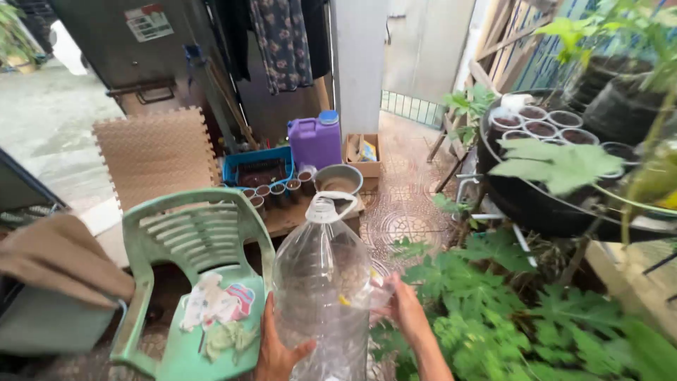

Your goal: Organize gardening items, containers, and supplies in an outdoor patio area.

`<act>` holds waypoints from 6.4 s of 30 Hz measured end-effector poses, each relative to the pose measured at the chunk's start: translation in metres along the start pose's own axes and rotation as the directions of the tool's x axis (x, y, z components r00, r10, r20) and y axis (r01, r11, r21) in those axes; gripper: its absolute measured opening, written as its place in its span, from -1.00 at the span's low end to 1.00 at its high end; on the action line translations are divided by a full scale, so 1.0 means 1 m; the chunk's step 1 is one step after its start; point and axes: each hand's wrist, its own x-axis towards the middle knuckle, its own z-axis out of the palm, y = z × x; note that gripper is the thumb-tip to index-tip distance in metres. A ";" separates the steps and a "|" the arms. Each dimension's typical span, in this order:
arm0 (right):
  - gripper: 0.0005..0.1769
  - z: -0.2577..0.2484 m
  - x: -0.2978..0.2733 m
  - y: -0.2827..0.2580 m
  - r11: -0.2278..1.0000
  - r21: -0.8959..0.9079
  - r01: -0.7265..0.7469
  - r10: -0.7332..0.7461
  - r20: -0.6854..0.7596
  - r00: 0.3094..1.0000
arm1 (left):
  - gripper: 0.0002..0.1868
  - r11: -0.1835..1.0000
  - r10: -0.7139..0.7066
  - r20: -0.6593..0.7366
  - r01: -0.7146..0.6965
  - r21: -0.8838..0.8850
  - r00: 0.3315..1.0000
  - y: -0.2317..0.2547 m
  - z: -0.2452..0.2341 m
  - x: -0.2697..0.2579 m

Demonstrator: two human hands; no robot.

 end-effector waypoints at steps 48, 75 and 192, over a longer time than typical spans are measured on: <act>-0.20 -0.237 0.747 -0.221 0.950 -0.311 -0.022 -0.155 -0.535 0.831 | 0.28 0.949 0.154 0.608 0.053 -0.309 0.779 -0.242 0.544 0.837; -0.21 -0.421 0.890 -0.273 0.969 -0.241 0.045 -0.241 -0.970 -0.010 | 0.02 0.887 0.418 0.864 0.077 -0.455 0.280 -0.127 0.923 1.032; -0.48 0.130 0.385 0.061 0.668 -0.735 0.118 0.642 0.489 -0.590 | -0.21 0.752 0.066 -0.472 0.355 -0.556 -0.879 -0.009 0.339 0.237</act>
